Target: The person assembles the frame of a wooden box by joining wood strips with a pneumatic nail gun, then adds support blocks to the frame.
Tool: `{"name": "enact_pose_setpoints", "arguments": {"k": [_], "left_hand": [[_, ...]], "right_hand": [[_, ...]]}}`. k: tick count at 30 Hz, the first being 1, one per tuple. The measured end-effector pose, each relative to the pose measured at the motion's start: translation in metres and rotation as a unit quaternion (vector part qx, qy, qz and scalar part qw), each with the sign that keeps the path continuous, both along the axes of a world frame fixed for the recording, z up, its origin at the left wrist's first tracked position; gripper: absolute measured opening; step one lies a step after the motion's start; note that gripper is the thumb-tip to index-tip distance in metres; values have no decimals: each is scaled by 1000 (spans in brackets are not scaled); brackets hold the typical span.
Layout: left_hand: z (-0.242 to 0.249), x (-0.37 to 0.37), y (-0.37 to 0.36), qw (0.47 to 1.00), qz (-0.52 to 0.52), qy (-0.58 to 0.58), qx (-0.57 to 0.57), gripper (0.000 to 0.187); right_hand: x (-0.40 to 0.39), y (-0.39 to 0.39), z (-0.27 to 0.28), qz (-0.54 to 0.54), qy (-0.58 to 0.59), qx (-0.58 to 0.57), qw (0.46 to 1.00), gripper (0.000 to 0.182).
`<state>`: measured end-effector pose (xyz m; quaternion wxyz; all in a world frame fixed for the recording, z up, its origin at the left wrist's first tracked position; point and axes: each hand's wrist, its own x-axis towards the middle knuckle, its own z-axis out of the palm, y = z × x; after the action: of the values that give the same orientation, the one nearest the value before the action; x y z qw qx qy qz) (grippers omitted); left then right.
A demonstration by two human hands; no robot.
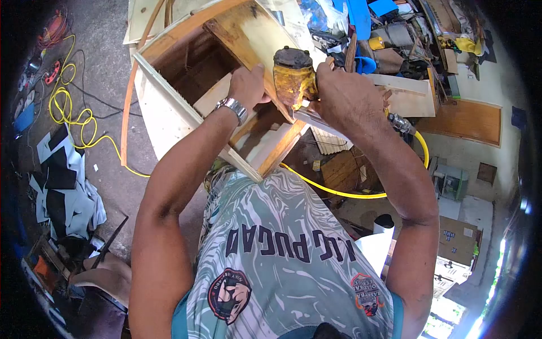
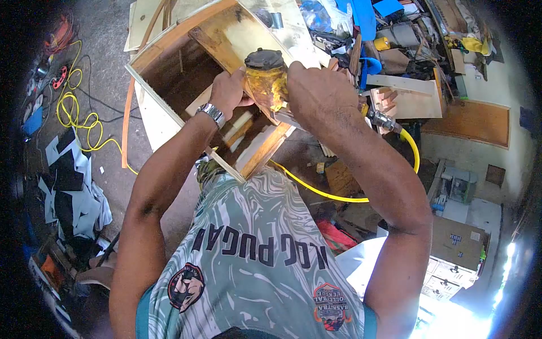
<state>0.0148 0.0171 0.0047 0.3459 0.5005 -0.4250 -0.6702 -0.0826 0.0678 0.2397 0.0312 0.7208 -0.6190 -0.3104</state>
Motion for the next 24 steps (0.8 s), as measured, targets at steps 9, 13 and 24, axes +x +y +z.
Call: {"name": "enact_pose_setpoints", "arguments": {"k": [9,13,24], "left_hand": [[-46,-8,-4,993,12,-15,-112,39],[-9,-2,5,1000,11,26,1,38],[23,-2,28,987,25,122,106,41]], "right_hand": [[2,-1,2,-5,-6,-4,1000,31],[-7,-3,18,-25,16,-6,1000,34],[-13,-1,13,-30,16,-43,998,35]]}}
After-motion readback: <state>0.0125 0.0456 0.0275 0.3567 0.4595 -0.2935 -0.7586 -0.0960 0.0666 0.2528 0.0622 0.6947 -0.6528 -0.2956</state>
